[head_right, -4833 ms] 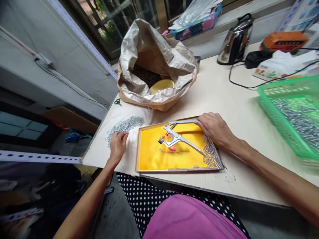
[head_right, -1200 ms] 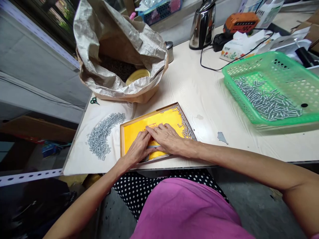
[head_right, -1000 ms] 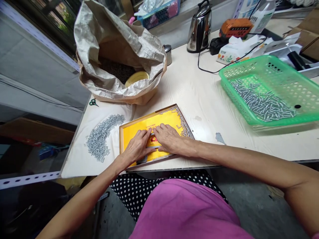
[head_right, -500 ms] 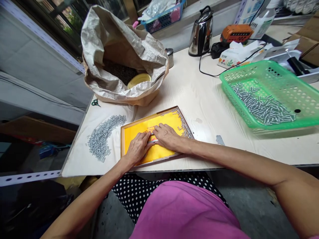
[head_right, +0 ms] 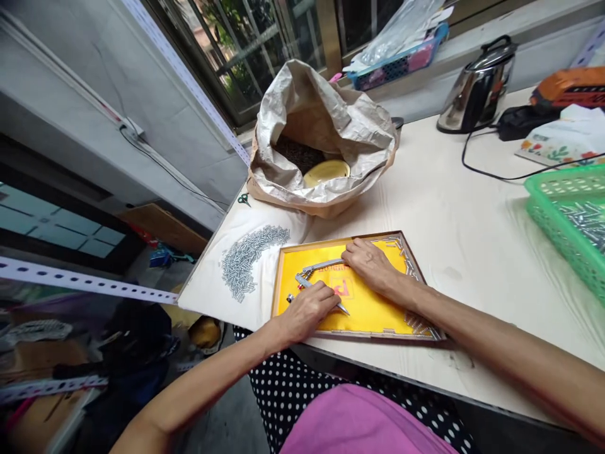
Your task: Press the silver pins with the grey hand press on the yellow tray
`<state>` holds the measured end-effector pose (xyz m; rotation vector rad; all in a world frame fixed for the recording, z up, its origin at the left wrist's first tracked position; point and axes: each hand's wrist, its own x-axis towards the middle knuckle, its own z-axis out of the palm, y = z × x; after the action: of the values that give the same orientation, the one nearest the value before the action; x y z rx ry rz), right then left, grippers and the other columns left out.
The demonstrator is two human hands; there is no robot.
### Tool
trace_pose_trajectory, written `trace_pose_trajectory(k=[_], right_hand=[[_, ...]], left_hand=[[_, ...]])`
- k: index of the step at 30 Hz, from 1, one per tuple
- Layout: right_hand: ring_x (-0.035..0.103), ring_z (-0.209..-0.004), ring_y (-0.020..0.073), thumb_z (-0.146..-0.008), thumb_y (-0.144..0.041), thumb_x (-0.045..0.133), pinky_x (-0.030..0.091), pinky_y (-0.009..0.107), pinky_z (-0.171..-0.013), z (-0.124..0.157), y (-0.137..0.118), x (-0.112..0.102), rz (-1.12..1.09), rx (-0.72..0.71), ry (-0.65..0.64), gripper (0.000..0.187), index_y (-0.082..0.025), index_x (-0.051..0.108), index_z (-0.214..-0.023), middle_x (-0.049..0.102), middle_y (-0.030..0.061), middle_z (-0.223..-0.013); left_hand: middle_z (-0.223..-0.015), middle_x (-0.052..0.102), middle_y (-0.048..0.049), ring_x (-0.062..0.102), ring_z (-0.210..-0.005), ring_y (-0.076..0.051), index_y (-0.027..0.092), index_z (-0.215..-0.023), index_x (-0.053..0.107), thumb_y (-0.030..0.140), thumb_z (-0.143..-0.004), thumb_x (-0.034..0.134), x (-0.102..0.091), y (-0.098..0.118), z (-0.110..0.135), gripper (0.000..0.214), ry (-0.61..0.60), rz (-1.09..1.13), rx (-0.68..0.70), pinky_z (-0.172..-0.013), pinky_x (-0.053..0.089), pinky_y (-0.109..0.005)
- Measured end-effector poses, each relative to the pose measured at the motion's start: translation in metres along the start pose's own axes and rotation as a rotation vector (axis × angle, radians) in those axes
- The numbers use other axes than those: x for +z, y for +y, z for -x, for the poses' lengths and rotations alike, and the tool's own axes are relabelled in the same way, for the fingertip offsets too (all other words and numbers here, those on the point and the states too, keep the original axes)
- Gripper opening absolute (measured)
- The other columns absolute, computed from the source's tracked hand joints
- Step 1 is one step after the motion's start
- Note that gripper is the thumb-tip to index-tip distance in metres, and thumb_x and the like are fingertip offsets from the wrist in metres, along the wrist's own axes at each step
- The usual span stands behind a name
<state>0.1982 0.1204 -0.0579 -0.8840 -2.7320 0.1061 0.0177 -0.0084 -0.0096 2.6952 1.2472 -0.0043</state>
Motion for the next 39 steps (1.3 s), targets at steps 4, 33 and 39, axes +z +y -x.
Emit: trace_pose_trajectory(k=[4, 33, 39], right_hand=[[0.049, -0.091, 0.0247, -0.096, -0.016, 0.052, 0.031, 0.035, -0.077, 0.002, 0.001, 0.002, 0.047, -0.025, -0.032, 0.017, -0.018, 0.069, -0.096, 0.065, 0.0089, -0.091], [0.045, -0.088, 0.0241, -0.097, -0.017, 0.042, 0.03, 0.035, -0.07, 0.002, -0.006, 0.002, 0.014, 0.044, -0.064, 0.023, -0.018, 0.064, -0.094, 0.061, 0.0105, -0.093], [0.046, -0.089, 0.0236, -0.099, -0.017, 0.041, 0.031, 0.034, -0.072, 0.002, -0.002, 0.001, 0.019, -0.01, -0.037, 0.024, -0.019, 0.065, -0.096, 0.063, 0.0097, -0.092]], left_hand=[[-0.096, 0.064, -0.0079, 0.058, -0.093, -0.02, 0.019, -0.101, 0.068, 0.03, -0.103, 0.045, -0.003, -0.023, 0.014, 0.026, 0.165, 0.085, -0.108, -0.081, 0.049, -0.031], [-0.088, 0.074, -0.0064, 0.066, -0.067, -0.017, 0.013, -0.097, 0.073, 0.024, -0.081, 0.061, -0.028, -0.1, 0.063, 0.022, 0.298, 0.656, -1.001, -0.06, 0.05, -0.025], [-0.057, 0.063, 0.0015, 0.053, -0.046, -0.009, 0.013, -0.076, 0.068, 0.028, -0.077, 0.07, -0.014, -0.062, 0.045, 0.015, 0.152, 1.001, -1.012, -0.047, 0.041, -0.02]])
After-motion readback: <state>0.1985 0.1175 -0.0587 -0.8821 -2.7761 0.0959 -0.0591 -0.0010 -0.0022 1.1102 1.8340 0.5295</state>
